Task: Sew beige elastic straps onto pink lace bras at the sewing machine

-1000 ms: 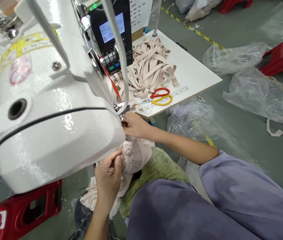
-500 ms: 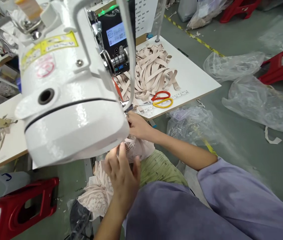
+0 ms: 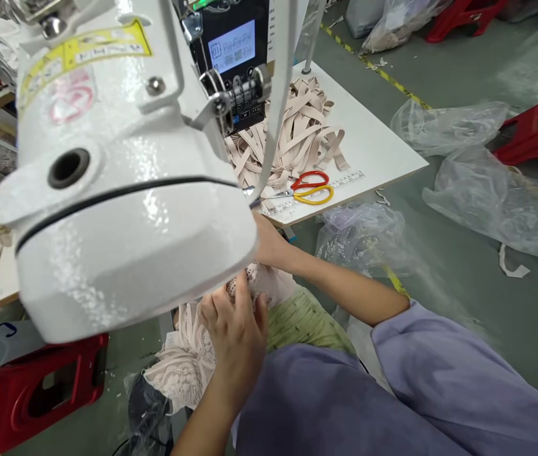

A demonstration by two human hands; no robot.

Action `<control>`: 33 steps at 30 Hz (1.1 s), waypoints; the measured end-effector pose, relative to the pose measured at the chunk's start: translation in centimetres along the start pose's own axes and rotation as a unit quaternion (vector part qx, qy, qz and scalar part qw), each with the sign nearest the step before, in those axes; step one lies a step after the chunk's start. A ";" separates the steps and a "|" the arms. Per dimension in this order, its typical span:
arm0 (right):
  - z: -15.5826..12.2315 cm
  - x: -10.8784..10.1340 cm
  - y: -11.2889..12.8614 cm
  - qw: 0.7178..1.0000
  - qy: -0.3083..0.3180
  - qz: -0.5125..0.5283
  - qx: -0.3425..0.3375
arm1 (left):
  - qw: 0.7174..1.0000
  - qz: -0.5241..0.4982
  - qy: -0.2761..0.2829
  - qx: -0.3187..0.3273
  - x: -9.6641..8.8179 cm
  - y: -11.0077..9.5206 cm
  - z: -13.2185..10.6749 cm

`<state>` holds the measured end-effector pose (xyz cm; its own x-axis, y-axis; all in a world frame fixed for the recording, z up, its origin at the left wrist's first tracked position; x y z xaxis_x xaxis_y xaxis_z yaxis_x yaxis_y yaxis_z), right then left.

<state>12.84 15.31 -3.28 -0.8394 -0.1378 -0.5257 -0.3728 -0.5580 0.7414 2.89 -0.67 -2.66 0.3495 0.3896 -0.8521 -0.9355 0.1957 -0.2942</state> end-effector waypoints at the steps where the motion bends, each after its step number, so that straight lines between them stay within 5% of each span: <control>1: 0.1 0.0 0.0 1.000 0.002 -0.003 0.001 | 1.000 -0.006 -0.001 0.000 0.0 0.0 0.1; 23: 0.2 0.5 -0.8 0.999 -0.019 0.024 -0.037 | 1.000 -0.009 -0.017 0.025 0.6 0.5 0.4; 27: 0.0 0.8 -0.6 0.998 -0.030 0.044 -0.037 | 0.997 -0.048 -0.056 0.022 0.6 1.8 -0.5; 31: -0.8 0.8 -0.5 0.996 -0.043 0.080 0.000 | 0.976 -0.168 -0.103 -0.093 1.0 4.2 -1.9; 33: -1.5 0.6 -0.6 0.993 -0.054 0.102 0.034 | 0.935 -0.275 -0.103 -0.200 1.6 5.5 -2.3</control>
<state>13.11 14.35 -4.63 -0.9364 -0.1522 -0.3163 -0.2127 -0.4710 0.8561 -1.78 -1.05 -6.64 0.7474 0.5026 -0.4345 -0.5417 0.0823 -0.8366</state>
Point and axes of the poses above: each hand's wrist, its own z-axis towards the middle knuckle, its own x-axis out of the palm, y = z × x, the point moved 1 cm from there along z, towards the middle knuckle, and after that the axes turned 8 degrees about -z, right-handed, at the moved point
